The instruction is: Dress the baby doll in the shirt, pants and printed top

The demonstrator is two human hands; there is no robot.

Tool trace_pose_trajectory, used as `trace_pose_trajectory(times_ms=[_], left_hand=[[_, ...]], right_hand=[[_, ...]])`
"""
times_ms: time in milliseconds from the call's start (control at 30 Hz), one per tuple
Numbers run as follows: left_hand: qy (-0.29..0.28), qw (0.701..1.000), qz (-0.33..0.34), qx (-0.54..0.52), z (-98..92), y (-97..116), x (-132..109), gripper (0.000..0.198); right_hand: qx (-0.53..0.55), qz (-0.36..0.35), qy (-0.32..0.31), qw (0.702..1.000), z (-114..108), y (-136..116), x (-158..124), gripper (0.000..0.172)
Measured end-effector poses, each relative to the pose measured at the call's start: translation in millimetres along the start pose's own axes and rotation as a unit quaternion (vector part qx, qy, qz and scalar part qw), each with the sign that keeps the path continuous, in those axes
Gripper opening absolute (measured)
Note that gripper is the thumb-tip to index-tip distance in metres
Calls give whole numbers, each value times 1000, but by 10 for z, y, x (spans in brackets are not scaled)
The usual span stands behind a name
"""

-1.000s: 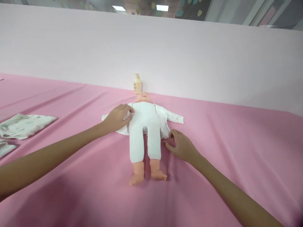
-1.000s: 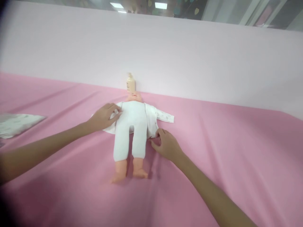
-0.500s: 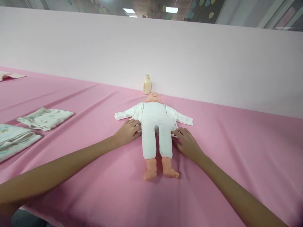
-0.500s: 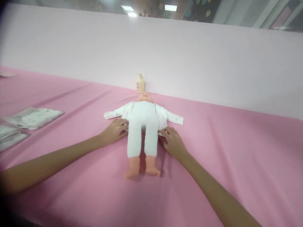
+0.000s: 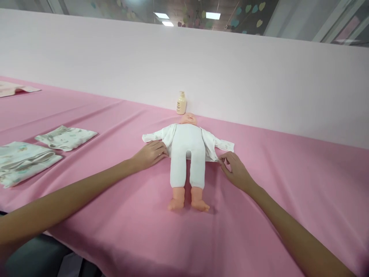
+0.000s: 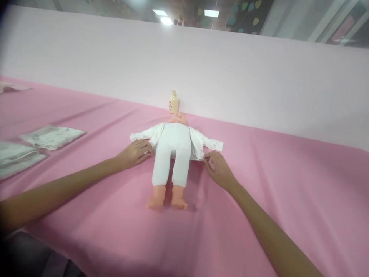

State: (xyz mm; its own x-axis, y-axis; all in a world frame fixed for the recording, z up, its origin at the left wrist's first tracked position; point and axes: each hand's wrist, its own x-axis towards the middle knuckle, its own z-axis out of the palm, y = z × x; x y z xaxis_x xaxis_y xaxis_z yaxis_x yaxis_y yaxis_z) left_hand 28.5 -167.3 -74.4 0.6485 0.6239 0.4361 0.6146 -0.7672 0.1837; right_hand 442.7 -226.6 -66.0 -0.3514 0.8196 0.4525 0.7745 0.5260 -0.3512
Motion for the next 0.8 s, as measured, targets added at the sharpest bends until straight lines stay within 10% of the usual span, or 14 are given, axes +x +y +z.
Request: trace_pose_trajectory(times_ms=[600,800], left_hand=[[-41,991,-124,7,136,447,91,22],[-42,986,-164,3,109,510,255,49]], right_hand=[[-75,14,-46,996,512,-416,160,30],[-127,42,-66,989,575,-434,307,22]])
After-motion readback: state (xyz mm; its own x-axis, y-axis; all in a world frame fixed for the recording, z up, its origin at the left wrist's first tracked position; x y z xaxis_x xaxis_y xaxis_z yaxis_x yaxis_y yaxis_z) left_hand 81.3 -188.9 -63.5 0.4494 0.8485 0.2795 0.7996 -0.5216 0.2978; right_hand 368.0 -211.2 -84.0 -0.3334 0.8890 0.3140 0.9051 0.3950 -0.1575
